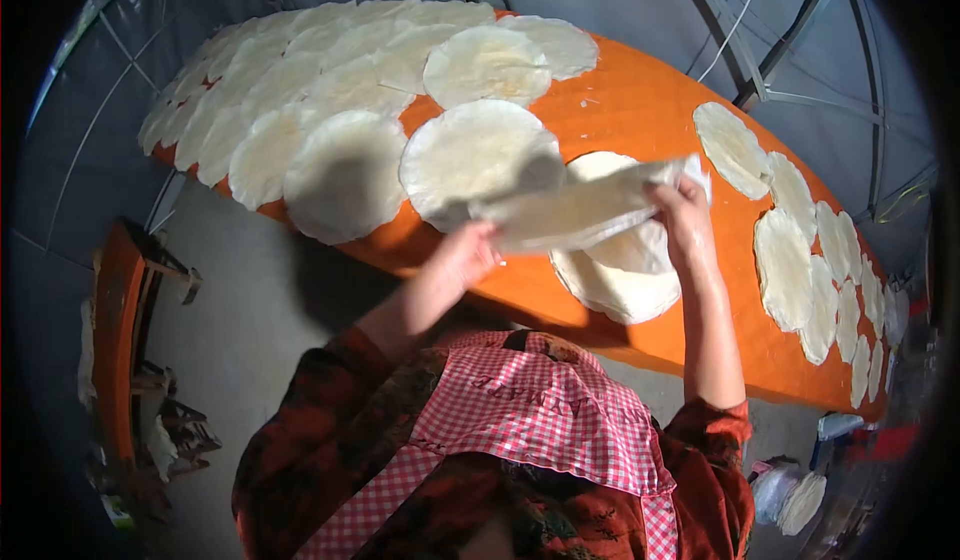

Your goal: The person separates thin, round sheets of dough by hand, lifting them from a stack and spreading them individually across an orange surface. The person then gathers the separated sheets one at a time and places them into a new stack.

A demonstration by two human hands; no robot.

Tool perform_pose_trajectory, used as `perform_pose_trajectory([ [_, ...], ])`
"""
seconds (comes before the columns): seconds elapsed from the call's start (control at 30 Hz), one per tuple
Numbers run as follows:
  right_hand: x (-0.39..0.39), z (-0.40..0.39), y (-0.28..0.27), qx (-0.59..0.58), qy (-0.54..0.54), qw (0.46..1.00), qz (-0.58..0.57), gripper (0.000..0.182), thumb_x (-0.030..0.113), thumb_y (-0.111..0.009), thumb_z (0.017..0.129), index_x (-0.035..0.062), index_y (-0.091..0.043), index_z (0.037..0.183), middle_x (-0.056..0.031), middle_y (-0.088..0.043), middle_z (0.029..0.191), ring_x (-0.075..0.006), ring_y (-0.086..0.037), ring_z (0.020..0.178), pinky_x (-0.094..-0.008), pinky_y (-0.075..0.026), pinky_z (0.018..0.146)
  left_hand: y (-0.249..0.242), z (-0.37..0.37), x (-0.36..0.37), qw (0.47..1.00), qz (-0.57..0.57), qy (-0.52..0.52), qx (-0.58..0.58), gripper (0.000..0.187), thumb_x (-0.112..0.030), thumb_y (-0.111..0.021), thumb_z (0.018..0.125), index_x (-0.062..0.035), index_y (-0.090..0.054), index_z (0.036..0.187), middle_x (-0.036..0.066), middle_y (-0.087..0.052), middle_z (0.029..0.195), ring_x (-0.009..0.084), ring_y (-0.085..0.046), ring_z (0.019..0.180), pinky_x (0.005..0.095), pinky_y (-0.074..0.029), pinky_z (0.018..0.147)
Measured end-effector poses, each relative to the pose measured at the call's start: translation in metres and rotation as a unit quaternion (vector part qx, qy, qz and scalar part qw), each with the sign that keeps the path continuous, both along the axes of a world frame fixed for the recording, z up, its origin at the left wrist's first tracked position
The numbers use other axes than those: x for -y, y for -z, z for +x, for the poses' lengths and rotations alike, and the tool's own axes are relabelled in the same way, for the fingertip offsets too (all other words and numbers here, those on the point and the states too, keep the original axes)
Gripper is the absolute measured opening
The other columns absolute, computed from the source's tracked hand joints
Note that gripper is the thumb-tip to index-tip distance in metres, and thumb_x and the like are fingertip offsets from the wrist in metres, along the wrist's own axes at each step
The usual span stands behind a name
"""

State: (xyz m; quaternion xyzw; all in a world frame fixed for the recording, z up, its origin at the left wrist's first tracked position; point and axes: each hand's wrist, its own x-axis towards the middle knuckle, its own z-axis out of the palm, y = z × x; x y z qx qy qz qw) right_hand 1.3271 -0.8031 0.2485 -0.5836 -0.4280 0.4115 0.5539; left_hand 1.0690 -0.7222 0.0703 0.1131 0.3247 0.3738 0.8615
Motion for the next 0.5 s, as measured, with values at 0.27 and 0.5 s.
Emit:
perform_pose_trajectory([
  [0.27, -0.013, -0.024, 0.011, -0.041, -0.104, 0.985, 0.133, 0.017, 0.007, -0.062, 0.08, 0.0021, -0.064, 0.097, -0.0004, -0.065, 0.09, -0.0088, -0.058, 0.083, -0.0259, -0.045, 0.078, -0.137, -0.084, -0.035, 0.93, 0.287, -0.153, -0.17, 0.037, -0.001, -0.052, 0.081, -0.0046, -0.052, 0.117, 0.01, -0.057, 0.111, 0.0223, -0.057, 0.101, 0.0346, -0.049, 0.083],
  [0.5, -0.008, -0.061, 0.244, -0.179, -0.203, 0.909, -0.315, 0.039, 0.004, -0.063, 0.076, -0.0047, -0.055, 0.113, -0.0119, -0.062, 0.095, -0.0199, -0.059, 0.08, -0.0299, -0.051, 0.066, 0.05, -0.216, -0.068, 0.755, 0.253, -0.067, -0.601, 0.027, -0.016, -0.064, 0.079, -0.0012, -0.062, 0.101, 0.009, -0.065, 0.087, 0.0243, -0.062, 0.083, 0.0372, -0.047, 0.077],
])
